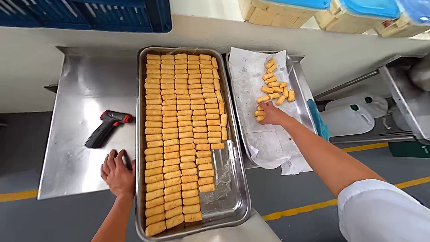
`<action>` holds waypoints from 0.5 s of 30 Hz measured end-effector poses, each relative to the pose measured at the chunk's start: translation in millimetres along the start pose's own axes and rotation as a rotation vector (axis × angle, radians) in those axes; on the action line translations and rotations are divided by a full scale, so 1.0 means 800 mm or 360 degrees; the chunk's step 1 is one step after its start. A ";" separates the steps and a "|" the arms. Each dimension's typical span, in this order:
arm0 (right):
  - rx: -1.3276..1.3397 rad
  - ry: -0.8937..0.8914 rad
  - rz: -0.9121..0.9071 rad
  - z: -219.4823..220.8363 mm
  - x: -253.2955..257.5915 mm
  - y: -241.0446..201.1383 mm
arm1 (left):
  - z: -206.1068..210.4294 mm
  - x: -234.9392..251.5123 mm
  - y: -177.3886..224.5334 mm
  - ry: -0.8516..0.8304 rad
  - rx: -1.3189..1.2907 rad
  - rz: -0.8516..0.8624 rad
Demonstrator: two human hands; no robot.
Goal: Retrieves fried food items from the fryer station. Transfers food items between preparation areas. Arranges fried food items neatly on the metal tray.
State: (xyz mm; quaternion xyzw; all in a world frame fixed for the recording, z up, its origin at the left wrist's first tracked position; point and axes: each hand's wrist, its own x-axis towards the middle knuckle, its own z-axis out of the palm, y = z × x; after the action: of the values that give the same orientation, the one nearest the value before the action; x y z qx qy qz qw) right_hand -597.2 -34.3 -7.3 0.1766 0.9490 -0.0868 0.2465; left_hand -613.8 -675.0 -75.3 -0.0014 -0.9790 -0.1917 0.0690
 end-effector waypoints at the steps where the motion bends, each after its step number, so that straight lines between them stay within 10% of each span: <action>1: 0.0047 0.0019 0.0011 0.002 -0.003 0.001 | -0.002 -0.002 0.000 -0.0008 -0.0015 -0.0002; 8: 0.0557 0.0199 -0.0018 -0.009 -0.147 -0.102 | -0.003 -0.003 -0.001 -0.0017 -0.0011 0.0000; 15: 0.0281 -0.0420 -0.0103 0.113 -0.368 -0.284 | -0.004 -0.004 -0.001 -0.0051 0.0031 0.0032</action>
State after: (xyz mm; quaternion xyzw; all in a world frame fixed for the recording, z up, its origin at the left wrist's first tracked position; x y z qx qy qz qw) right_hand -403.0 -353.1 79.0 0.1539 0.9022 -0.2002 0.3496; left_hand -610.1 -677.2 -72.9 -0.0138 -0.9818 -0.1814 0.0552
